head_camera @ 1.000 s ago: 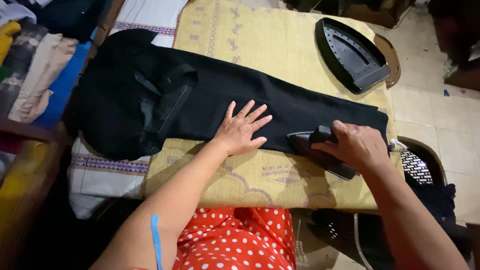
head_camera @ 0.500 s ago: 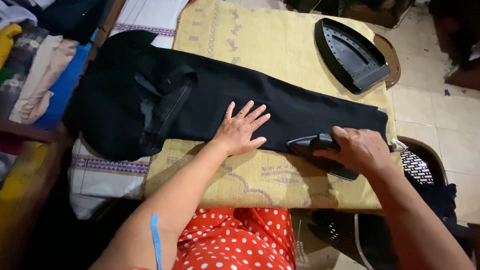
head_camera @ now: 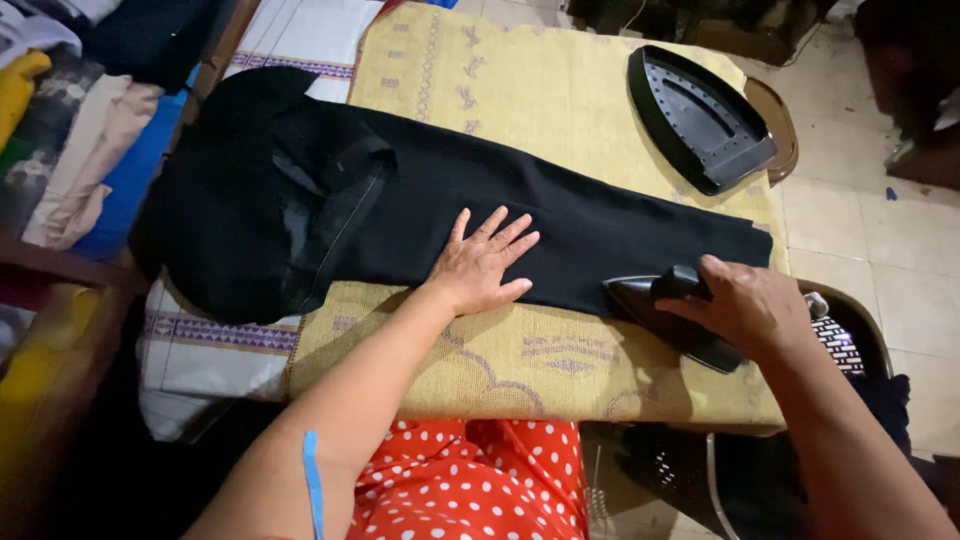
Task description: The recorder is ironing a pair of black trousers on a table.
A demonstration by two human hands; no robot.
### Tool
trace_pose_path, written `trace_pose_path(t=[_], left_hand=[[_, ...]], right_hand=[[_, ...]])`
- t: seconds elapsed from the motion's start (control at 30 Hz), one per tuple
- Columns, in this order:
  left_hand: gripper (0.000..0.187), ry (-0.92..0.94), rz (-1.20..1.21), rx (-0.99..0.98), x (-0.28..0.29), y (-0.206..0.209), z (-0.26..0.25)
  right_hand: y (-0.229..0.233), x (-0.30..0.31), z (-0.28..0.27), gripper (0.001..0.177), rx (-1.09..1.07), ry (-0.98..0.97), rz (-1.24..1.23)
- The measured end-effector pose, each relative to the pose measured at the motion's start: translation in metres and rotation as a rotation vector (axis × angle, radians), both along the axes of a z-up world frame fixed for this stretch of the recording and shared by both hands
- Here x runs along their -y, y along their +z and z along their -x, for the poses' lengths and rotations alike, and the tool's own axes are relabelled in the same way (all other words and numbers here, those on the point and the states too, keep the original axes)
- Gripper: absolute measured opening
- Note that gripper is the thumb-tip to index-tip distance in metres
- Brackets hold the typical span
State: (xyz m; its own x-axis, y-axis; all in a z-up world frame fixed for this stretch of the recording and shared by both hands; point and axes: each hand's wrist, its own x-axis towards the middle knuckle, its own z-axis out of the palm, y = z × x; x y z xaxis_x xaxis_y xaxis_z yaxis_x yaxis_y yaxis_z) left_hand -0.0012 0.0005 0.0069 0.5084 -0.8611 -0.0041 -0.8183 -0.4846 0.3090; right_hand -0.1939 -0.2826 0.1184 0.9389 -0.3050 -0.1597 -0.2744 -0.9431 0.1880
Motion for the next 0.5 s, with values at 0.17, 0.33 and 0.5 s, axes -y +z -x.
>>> trace_pose_path(t=[0.17,0.33,0.5], left_hand=[[0.077,-0.004,0.000,0.001,0.001,-0.002,-0.001],[0.078,-0.002,-0.007,-0.012,0.001,-0.004,0.000],[0.078,0.006,-0.023,-0.016,0.001,-0.001,0.000]], right_hand=[[0.000,0.008,0.002,0.064,-0.032,-0.013,0.019],[-0.004,0.013,0.004,0.068,-0.073,-0.040,0.042],[-0.003,0.028,0.012,0.065,-0.093,-0.058,0.075]])
